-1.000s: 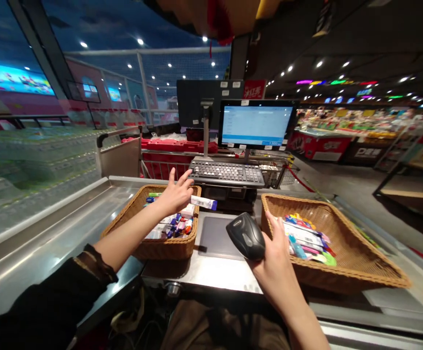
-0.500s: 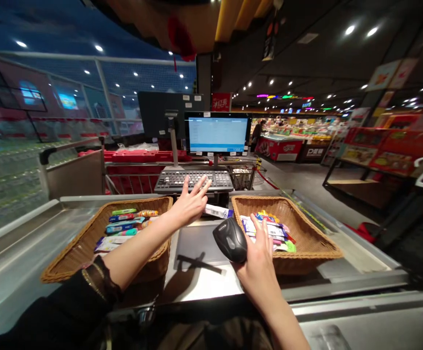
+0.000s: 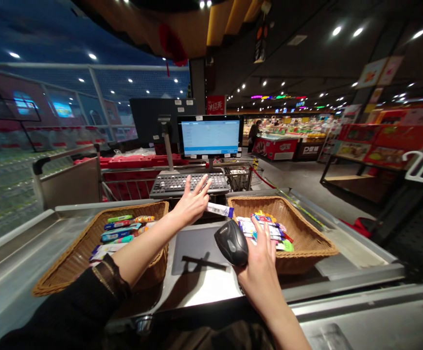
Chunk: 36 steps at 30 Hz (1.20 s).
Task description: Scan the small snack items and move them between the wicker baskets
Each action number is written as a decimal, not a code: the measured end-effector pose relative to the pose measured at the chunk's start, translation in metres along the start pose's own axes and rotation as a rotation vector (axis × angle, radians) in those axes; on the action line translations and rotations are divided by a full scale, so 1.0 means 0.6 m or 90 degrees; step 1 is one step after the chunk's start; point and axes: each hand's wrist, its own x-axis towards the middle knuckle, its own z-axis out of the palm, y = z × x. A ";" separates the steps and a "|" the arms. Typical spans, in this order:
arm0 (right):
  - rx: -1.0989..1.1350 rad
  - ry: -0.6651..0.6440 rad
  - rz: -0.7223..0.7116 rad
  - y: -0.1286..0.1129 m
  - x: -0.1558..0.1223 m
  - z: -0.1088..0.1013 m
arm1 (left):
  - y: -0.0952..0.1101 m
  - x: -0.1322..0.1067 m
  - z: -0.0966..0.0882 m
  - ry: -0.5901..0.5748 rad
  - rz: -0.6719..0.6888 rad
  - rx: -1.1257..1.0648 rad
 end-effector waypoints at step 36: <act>0.003 0.058 0.083 0.085 0.008 -0.074 | 0.028 0.044 0.011 -0.011 0.003 -0.090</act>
